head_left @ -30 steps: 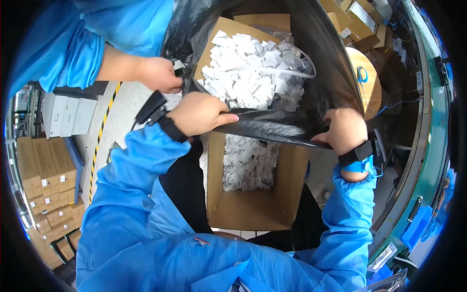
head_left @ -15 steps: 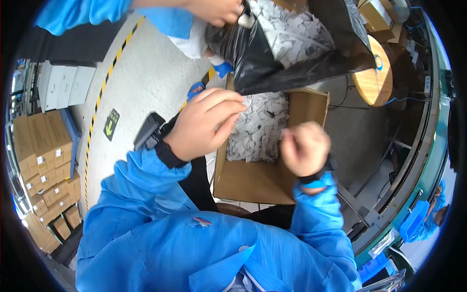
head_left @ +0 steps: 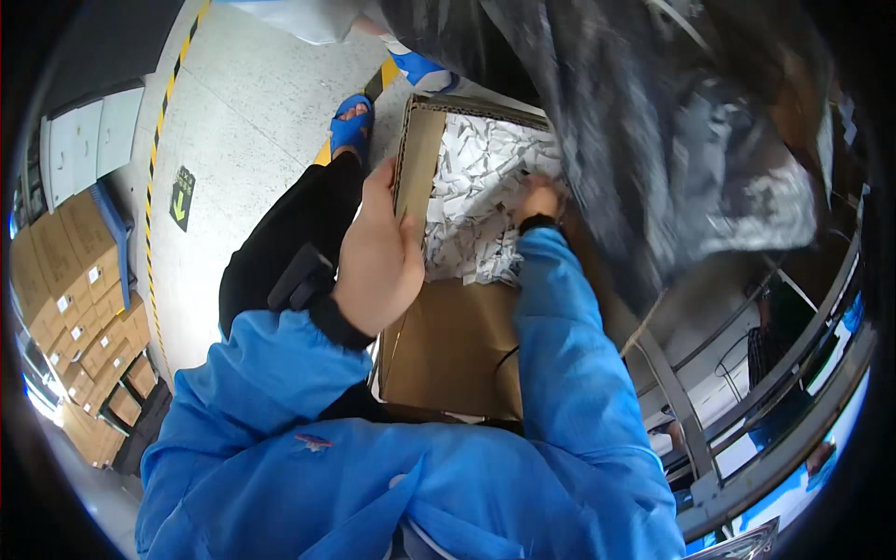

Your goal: The recorder is sorting white plastic pieces from a box and bag, assisted by another person holding a large black trash bag.

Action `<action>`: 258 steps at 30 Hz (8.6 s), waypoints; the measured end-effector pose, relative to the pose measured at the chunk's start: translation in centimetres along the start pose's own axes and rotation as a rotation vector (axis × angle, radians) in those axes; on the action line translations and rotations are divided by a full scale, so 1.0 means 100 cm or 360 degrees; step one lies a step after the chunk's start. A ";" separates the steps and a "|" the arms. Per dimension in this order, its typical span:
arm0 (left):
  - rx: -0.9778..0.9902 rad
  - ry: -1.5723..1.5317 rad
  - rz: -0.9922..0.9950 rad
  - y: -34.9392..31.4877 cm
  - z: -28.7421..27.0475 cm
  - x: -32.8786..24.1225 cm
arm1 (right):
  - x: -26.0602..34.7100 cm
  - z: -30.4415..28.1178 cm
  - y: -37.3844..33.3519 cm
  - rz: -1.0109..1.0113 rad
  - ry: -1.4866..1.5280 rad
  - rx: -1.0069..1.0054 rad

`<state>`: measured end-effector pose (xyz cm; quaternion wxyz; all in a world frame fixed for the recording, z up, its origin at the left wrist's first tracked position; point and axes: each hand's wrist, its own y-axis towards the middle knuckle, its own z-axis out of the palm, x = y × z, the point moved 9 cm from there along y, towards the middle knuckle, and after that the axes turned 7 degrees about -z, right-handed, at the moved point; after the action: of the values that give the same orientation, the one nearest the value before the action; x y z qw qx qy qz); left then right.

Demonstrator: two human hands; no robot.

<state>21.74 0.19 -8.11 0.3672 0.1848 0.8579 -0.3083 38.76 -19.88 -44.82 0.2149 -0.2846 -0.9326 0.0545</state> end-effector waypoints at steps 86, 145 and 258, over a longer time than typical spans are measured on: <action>0.0446 -0.0422 0.0135 0.012 0.038 -0.039 | 0.153 -0.195 -0.120 0.1014 0.1659 -0.0572; -0.0241 0.0889 0.0576 0.015 -0.010 -0.079 | 0.203 -0.439 0.095 0.0125 0.3197 0.0100; 0.0123 -0.0399 0.1139 -0.003 -0.028 -0.071 | 0.022 0.059 -0.143 0.0825 -0.0133 0.0842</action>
<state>24.79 1.18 -1.15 0.5466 0.4473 0.6751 -0.2129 27.34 -30.47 -46.12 0.2217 -0.4436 -0.7912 0.3579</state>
